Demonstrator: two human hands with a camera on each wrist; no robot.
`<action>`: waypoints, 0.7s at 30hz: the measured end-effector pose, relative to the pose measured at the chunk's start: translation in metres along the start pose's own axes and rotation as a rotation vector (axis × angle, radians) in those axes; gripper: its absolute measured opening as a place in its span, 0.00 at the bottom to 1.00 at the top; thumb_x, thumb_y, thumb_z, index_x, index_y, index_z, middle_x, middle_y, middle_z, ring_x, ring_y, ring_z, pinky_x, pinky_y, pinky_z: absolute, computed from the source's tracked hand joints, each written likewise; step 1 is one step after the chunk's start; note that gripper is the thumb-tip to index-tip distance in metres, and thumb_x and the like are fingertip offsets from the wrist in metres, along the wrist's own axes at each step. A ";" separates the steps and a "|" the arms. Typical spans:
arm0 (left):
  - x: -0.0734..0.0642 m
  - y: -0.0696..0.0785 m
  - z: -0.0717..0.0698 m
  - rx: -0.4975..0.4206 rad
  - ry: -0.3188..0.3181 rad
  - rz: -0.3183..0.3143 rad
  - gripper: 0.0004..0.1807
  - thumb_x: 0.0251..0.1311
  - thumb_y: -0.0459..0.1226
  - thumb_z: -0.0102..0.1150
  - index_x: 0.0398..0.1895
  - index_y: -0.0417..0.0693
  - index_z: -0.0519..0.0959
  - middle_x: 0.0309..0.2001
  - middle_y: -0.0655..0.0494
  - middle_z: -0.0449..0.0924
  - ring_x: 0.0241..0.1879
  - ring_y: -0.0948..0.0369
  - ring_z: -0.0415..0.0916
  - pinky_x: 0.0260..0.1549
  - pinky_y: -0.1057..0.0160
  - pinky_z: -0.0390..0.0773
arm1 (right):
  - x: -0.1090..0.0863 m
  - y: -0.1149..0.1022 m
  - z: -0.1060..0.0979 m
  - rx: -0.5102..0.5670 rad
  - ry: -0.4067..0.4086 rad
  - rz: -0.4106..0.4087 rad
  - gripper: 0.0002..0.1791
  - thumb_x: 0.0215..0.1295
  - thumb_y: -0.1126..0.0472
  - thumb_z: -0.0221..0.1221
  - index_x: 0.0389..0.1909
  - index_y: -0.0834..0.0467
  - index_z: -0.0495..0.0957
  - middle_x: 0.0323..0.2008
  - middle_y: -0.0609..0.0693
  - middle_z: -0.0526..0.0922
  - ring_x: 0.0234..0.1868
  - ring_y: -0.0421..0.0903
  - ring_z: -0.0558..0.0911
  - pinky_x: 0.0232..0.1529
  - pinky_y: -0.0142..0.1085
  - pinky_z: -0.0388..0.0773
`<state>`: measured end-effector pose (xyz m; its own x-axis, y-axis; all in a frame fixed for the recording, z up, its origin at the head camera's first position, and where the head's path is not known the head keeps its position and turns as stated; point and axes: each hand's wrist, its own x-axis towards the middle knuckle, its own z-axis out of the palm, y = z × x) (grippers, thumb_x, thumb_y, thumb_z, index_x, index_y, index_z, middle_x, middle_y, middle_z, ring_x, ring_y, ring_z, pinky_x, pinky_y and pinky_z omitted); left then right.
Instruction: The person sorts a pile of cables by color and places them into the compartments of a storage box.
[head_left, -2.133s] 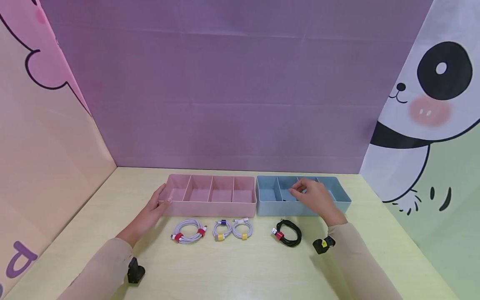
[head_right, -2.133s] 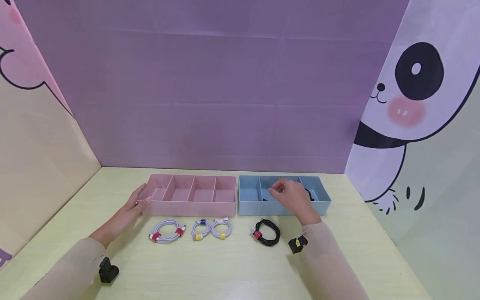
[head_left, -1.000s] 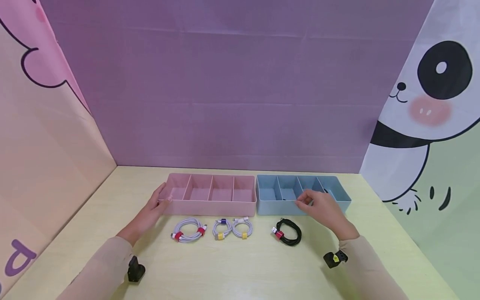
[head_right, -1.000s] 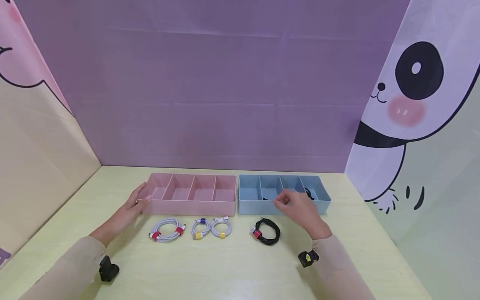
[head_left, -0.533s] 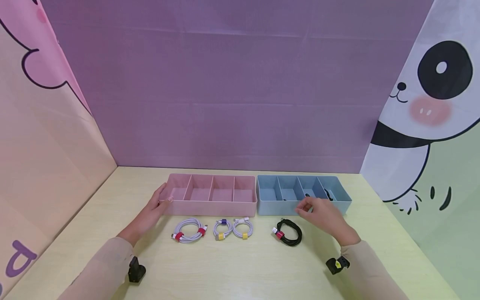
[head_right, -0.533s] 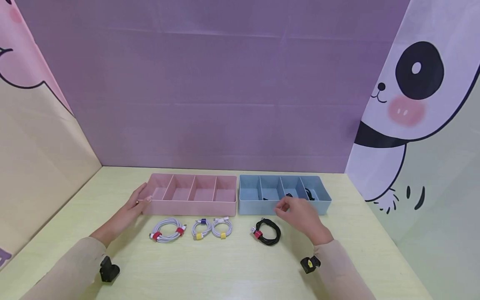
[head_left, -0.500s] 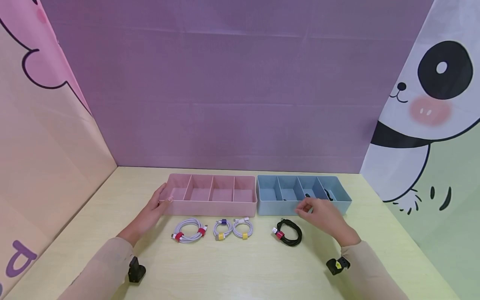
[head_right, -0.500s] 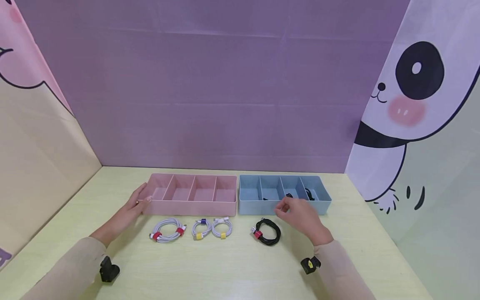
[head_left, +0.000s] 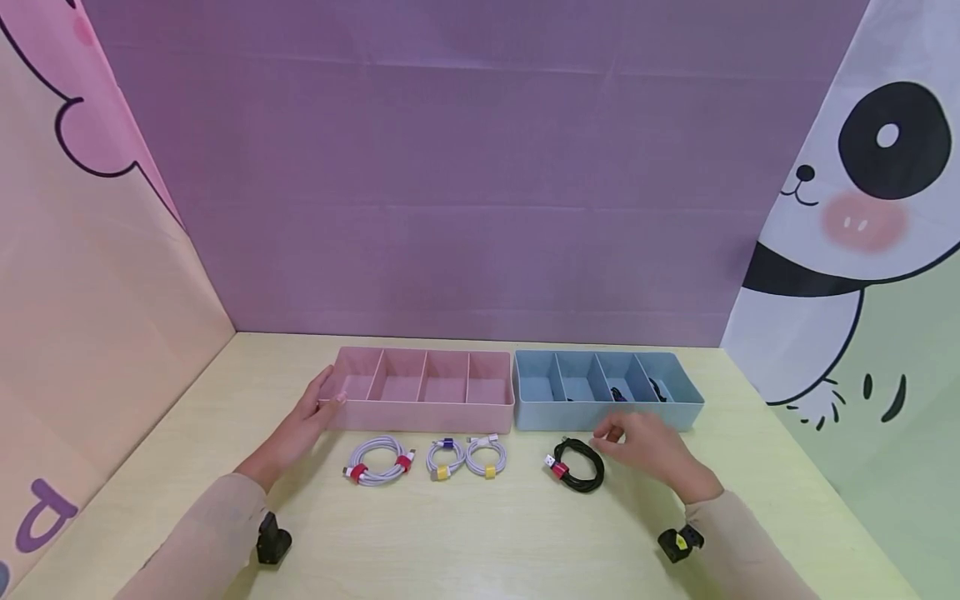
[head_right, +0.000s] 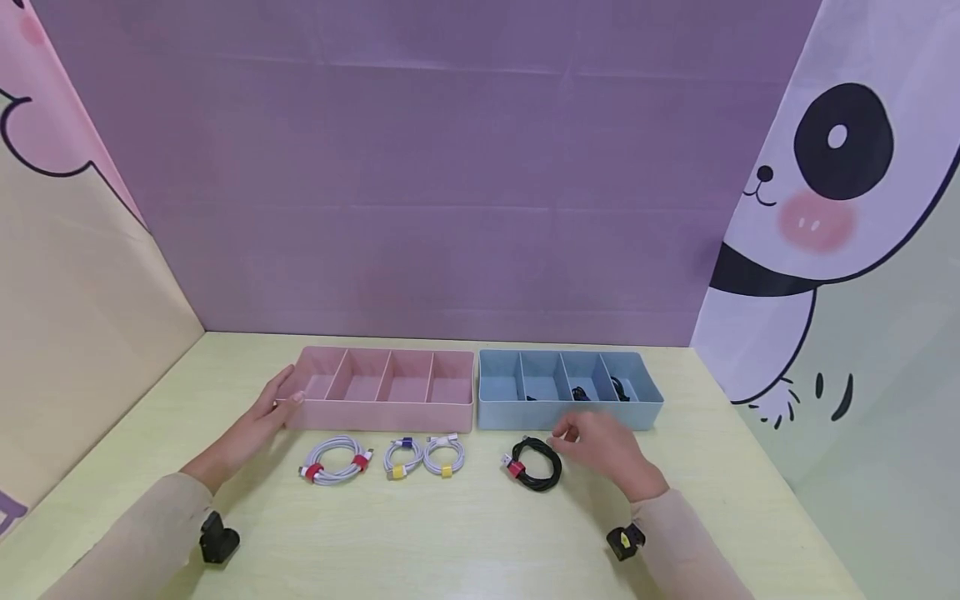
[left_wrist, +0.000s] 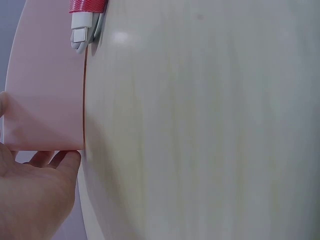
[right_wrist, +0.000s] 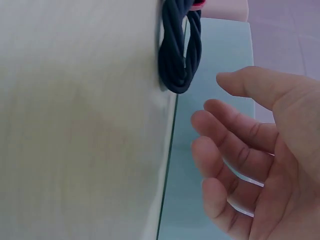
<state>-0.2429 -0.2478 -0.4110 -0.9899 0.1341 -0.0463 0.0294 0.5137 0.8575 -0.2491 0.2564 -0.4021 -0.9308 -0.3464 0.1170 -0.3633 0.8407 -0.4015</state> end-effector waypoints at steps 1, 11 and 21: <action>0.000 0.000 0.000 0.002 0.000 0.002 0.46 0.76 0.60 0.37 0.80 0.51 0.27 0.78 0.33 0.29 0.74 0.30 0.33 0.65 0.26 0.42 | -0.001 0.000 0.001 0.001 -0.009 0.005 0.06 0.63 0.52 0.66 0.35 0.49 0.84 0.27 0.37 0.80 0.30 0.38 0.77 0.29 0.37 0.75; -0.001 -0.001 0.001 -0.008 -0.002 0.008 0.45 0.77 0.57 0.38 0.80 0.51 0.27 0.78 0.31 0.30 0.74 0.29 0.35 0.65 0.26 0.43 | -0.005 -0.002 0.003 0.019 -0.067 0.037 0.09 0.62 0.51 0.68 0.37 0.51 0.85 0.28 0.40 0.81 0.31 0.39 0.77 0.31 0.39 0.76; 0.000 0.000 0.001 -0.016 -0.001 0.010 0.44 0.77 0.57 0.37 0.81 0.51 0.27 0.78 0.32 0.30 0.74 0.30 0.34 0.66 0.27 0.42 | -0.006 -0.004 0.008 0.055 -0.085 0.080 0.15 0.58 0.50 0.71 0.41 0.54 0.84 0.31 0.41 0.82 0.33 0.41 0.78 0.34 0.41 0.77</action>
<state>-0.2427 -0.2474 -0.4116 -0.9894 0.1399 -0.0381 0.0372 0.4985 0.8661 -0.2415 0.2522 -0.4085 -0.9492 -0.3147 0.0059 -0.2826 0.8437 -0.4564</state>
